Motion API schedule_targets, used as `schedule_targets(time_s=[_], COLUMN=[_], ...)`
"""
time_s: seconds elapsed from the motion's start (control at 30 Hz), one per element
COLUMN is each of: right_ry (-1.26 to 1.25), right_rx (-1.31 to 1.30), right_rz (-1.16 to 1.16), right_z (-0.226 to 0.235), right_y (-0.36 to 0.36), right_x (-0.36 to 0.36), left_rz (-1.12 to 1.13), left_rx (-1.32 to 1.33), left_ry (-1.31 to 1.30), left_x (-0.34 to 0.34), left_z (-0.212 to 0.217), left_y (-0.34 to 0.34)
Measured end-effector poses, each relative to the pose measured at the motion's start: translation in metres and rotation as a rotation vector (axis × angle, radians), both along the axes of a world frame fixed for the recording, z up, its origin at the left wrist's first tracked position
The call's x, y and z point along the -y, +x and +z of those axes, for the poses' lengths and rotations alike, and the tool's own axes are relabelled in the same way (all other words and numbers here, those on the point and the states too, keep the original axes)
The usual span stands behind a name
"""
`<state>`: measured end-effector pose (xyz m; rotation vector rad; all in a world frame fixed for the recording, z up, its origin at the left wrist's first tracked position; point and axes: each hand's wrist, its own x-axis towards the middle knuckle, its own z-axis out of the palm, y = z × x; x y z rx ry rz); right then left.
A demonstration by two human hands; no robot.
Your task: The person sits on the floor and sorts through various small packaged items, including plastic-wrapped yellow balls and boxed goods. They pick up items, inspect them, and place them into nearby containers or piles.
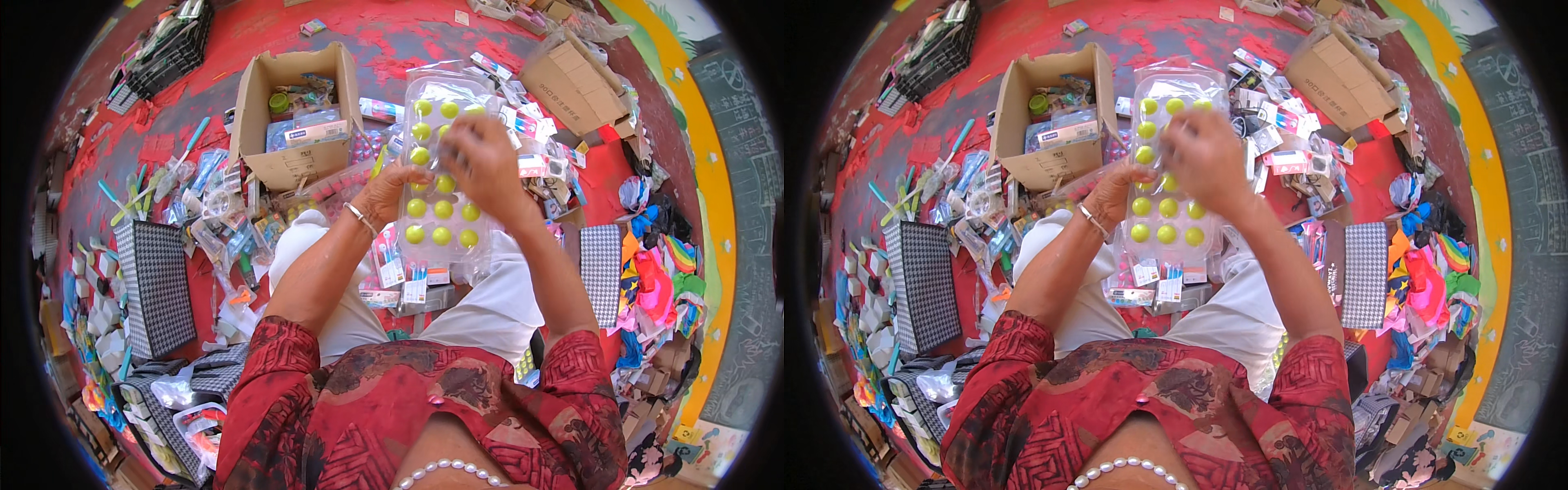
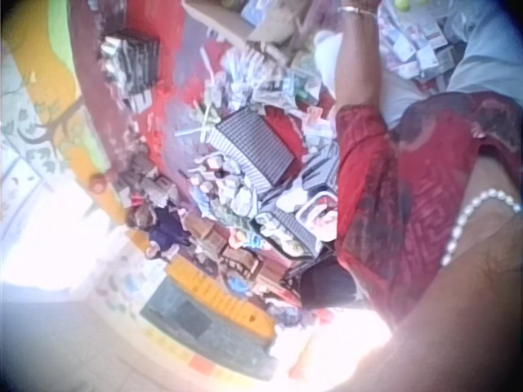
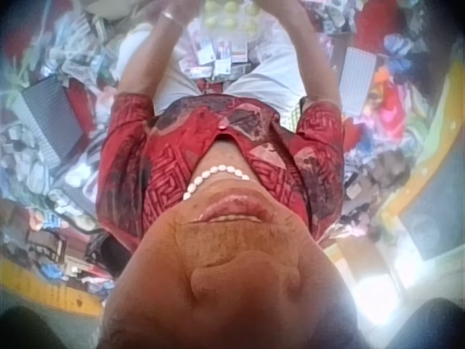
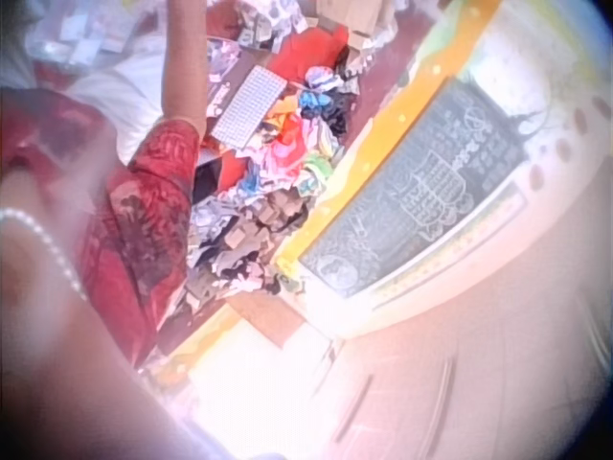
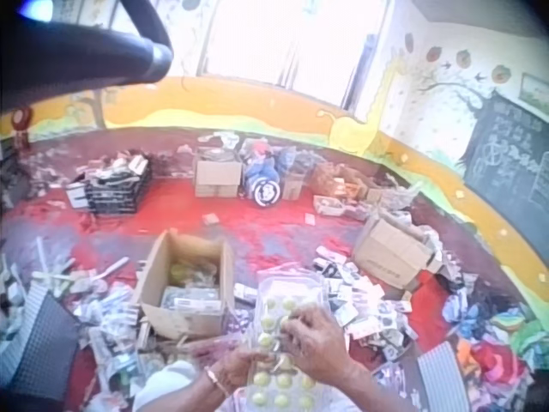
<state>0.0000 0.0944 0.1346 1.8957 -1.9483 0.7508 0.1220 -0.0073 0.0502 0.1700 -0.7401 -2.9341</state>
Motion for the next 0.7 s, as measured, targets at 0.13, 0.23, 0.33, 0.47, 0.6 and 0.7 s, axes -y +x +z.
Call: schedule_targets(time_s=[0.13,0.23,0.33,0.47,0.6,0.7], right_ry=[-0.076,0.147,0.249,0.217,0.030,-0.083], right_rx=[-0.019,0.061,0.093,0.111,0.011,-0.092], right_rz=[-0.194,-0.264,-0.053,-0.001,-0.099,-0.206], right_z=[0.001,-0.006,-0.021,-0.021,-0.017,-0.020], right_y=[-0.051,-0.043,0.008,0.042,0.003,-0.051], right_x=[0.051,0.055,0.012,-0.037,-0.006,0.045], left_rz=[-0.012,0.038,0.131,0.174,0.084,0.113], left_rx=[0.067,0.049,0.183,0.024,0.049,0.080], left_ry=[-0.044,0.034,0.194,0.063,0.040,-0.122], left_x=[-0.005,0.005,0.020,0.014,0.006,-0.001], left_z=[0.004,0.000,-0.006,-0.013,-0.013,-0.013], left_y=[-0.004,-0.009,-0.007,-0.010,-0.016,-0.014])
